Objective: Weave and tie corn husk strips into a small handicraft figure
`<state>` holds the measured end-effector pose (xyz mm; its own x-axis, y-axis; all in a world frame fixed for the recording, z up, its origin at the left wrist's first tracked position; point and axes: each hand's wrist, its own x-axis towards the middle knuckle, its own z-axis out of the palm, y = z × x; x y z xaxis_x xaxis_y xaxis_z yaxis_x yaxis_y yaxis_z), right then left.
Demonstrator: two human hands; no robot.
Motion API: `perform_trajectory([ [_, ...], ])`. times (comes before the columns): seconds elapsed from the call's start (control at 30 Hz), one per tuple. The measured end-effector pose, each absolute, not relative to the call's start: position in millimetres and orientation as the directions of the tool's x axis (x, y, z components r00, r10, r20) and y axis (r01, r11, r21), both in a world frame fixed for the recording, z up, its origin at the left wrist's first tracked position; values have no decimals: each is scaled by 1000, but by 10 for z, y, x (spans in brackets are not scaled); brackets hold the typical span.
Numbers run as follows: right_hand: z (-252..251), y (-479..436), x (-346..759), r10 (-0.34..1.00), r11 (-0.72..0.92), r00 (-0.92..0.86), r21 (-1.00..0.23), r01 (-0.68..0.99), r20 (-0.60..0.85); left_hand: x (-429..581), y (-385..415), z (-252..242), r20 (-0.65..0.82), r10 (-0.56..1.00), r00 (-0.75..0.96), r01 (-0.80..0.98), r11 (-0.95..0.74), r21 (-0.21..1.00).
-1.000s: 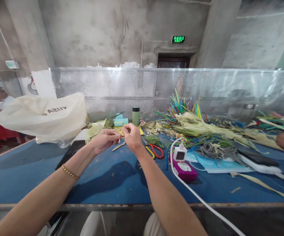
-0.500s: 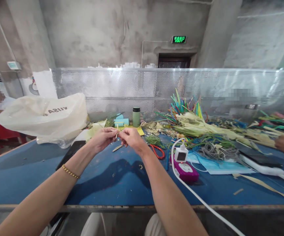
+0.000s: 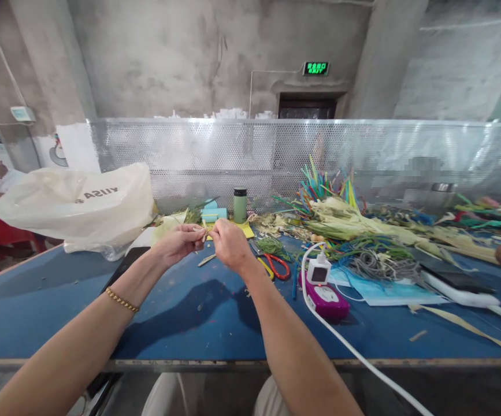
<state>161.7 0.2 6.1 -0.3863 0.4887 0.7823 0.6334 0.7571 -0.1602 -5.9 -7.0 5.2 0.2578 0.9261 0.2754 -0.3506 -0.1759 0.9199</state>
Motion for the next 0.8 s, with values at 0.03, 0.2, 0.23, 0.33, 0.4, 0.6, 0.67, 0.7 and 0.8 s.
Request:
perform_trajectory([
  [0.03,66,3,1622,488,759,-387,-163,630,782,-60,-72,54,282,924,260,-352,-182,918],
  [0.2,87,-7,1627,541,763,-366,-259,592,757,-54,-90,75,298,921,252,-356,-198,913],
  [0.23,86,-8,1625,549,760,-350,-280,586,759,-50,-94,80,303,916,261,-362,-198,911],
  [0.33,72,-6,1616,547,757,-303,-307,576,781,-29,-107,90,332,901,281,-391,-209,896],
  [0.4,60,-4,1608,535,760,-293,-300,577,793,-14,-110,90,347,901,260,-409,-222,885],
  [0.6,81,4,1633,544,764,-321,-299,572,775,-16,-103,83,348,905,245,-388,-238,891],
  [0.67,117,16,1679,553,756,-305,-314,575,775,-21,-112,81,338,903,266,-359,-233,904],
  [0.7,137,22,1705,551,751,-278,-323,576,787,-20,-119,79,335,901,276,-338,-235,911],
  [0.8,185,28,1762,542,761,-228,-358,540,809,-7,-146,65,311,896,316,-255,-236,938],
])
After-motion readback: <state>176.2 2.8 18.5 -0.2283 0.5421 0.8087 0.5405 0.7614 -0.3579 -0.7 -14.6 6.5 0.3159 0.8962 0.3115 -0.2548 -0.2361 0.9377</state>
